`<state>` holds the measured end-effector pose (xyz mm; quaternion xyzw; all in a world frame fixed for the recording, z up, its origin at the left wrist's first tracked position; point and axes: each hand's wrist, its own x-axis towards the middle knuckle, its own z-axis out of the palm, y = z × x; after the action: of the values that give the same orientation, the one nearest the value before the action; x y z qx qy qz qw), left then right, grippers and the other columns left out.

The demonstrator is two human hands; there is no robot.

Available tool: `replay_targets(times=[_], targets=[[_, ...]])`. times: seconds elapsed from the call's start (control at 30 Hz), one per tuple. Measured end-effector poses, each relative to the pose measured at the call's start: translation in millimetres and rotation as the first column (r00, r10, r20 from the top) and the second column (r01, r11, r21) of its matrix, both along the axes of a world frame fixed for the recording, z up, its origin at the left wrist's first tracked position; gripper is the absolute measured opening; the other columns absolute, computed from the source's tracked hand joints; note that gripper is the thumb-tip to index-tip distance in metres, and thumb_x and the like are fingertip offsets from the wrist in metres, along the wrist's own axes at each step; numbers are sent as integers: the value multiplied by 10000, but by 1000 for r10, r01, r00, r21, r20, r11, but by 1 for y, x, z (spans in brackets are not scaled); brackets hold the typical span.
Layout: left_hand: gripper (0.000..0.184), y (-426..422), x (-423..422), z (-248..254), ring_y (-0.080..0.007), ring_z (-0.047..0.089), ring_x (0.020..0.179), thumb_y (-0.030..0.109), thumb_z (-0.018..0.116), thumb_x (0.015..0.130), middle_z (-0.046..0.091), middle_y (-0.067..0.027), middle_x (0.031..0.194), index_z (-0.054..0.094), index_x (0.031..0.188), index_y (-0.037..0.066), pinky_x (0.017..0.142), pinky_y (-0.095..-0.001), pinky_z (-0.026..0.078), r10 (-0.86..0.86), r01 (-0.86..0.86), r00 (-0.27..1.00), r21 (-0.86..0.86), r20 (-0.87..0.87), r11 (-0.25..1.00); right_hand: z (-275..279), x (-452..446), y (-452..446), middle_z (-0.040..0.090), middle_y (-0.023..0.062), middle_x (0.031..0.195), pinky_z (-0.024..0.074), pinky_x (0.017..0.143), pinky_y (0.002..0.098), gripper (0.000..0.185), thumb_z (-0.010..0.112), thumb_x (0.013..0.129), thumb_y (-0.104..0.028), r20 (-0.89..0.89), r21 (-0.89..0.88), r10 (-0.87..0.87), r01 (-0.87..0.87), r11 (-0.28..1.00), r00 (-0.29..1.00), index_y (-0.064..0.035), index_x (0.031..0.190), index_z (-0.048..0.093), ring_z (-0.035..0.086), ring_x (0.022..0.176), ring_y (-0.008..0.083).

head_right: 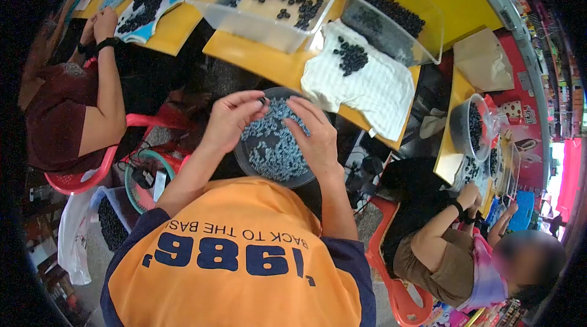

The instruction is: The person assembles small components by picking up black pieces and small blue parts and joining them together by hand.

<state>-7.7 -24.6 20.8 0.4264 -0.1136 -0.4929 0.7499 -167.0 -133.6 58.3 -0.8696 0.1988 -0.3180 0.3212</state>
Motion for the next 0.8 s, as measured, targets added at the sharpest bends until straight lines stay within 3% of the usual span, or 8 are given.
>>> replay_targets(times=[0.07,0.13,0.27,0.5,0.8], targets=[[213,16,13,-5,-186,673,830,-21,592,863,678,-154,973,637,1070,-39,753,-280,560,38,-40,997,-32,-69,999,-19,-6,7,655,77,1015,485,813,335,258,731,731,-34,-52,-1,43,-43,999,998,-50,983,675,615,954,251],[221,30,24,-14,-191,665,869,-24,583,863,669,-154,1011,629,1080,-30,776,-283,557,54,-57,994,-26,-95,998,-30,-5,22,637,38,902,434,765,343,128,728,723,-71,-144,-137,176,-195,971,974,-69,847,692,572,861,222],[226,48,32,-24,-194,655,913,-32,577,862,655,-158,1048,616,1085,-24,800,-285,558,97,-99,984,-8,-152,995,-51,4,46,590,14,802,396,767,347,95,721,704,-100,-246,-107,245,-277,955,938,-91,792,686,517,844,216],[222,56,32,-24,-196,653,920,-34,574,868,653,-159,1051,615,1086,-24,814,-289,559,116,-114,978,18,-171,993,-65,18,69,592,42,800,404,782,355,70,671,729,-109,-474,-172,180,-291,941,862,-74,781,702,523,875,232],[213,59,28,-28,-195,663,889,-27,595,863,666,-150,1012,625,1074,-38,800,-284,557,116,-119,979,-9,-166,993,-71,15,63,585,53,847,403,784,364,120,615,742,-85,-462,-138,243,-340,930,853,-83,800,720,522,879,229]])
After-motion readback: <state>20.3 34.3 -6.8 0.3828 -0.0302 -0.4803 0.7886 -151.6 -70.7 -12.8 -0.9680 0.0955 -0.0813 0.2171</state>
